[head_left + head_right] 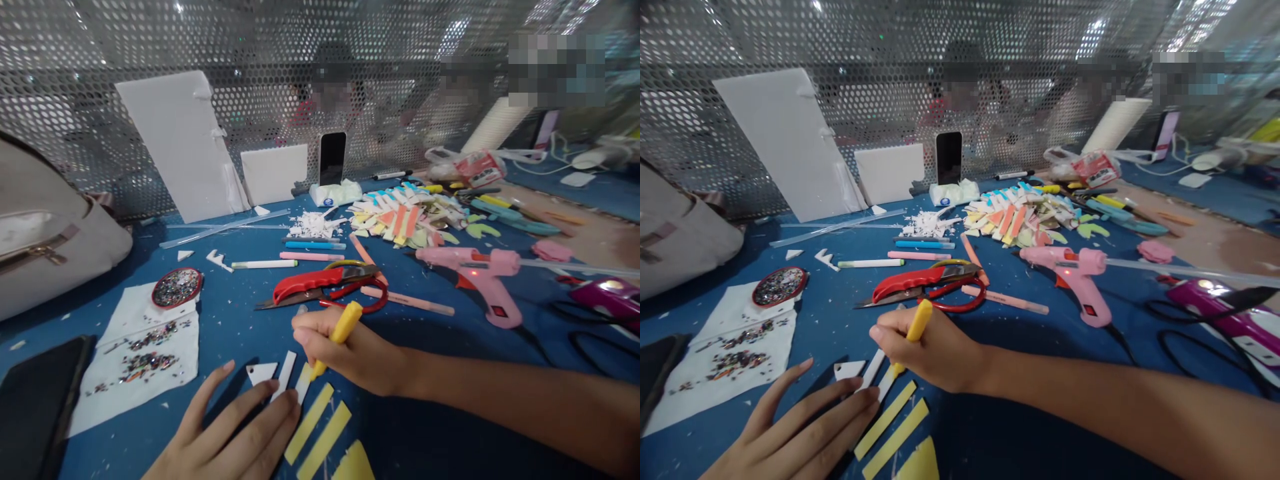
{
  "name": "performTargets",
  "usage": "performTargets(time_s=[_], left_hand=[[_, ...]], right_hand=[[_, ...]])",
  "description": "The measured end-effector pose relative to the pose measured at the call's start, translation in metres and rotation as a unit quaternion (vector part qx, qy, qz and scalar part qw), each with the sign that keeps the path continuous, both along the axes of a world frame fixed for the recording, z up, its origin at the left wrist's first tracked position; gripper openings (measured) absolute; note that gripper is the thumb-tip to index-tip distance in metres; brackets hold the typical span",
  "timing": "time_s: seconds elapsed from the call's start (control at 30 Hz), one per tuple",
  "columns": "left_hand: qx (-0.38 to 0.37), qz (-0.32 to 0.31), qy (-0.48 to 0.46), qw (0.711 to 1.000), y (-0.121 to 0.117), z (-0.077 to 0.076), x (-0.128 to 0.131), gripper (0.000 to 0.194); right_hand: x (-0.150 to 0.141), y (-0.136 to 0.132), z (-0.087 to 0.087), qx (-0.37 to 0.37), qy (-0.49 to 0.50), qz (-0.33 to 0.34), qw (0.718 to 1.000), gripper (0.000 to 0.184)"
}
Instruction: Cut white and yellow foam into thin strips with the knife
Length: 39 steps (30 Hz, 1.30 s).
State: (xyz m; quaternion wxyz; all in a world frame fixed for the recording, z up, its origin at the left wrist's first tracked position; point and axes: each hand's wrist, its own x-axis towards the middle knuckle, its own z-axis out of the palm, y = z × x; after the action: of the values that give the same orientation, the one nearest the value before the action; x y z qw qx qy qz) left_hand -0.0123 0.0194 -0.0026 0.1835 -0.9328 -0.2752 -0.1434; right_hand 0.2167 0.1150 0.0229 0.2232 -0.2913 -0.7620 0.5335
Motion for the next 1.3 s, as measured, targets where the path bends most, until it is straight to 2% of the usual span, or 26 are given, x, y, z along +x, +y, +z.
performTargets(time_s=[0.3, 0.67, 0.77, 1.3], left_hand=[[-0.003, -0.003, 0.007, 1.000, 0.0003, 0.0012, 0.0000, 0.042], [-0.013, 0.001, 0.004, 1.000, 0.0000, 0.0016, 0.0007, 0.042], [-0.005, -0.003, 0.004, 1.000, 0.0013, 0.0003, -0.0003, 0.042], [-0.006, -0.007, 0.006, 1.000, 0.0007, 0.0016, -0.0003, 0.043]], right_hand=[[0.0001, 0.0002, 0.0005, 0.001, -0.011, -0.010, 1.000, 0.040], [0.0006, 0.0014, -0.0021, -0.004, -0.016, 0.013, 1.000, 0.042], [0.0000, 0.0012, -0.0011, -0.009, -0.015, -0.013, 1.000, 0.041], [-0.0013, 0.0010, 0.0011, -0.009, -0.015, -0.022, 1.000, 0.040]])
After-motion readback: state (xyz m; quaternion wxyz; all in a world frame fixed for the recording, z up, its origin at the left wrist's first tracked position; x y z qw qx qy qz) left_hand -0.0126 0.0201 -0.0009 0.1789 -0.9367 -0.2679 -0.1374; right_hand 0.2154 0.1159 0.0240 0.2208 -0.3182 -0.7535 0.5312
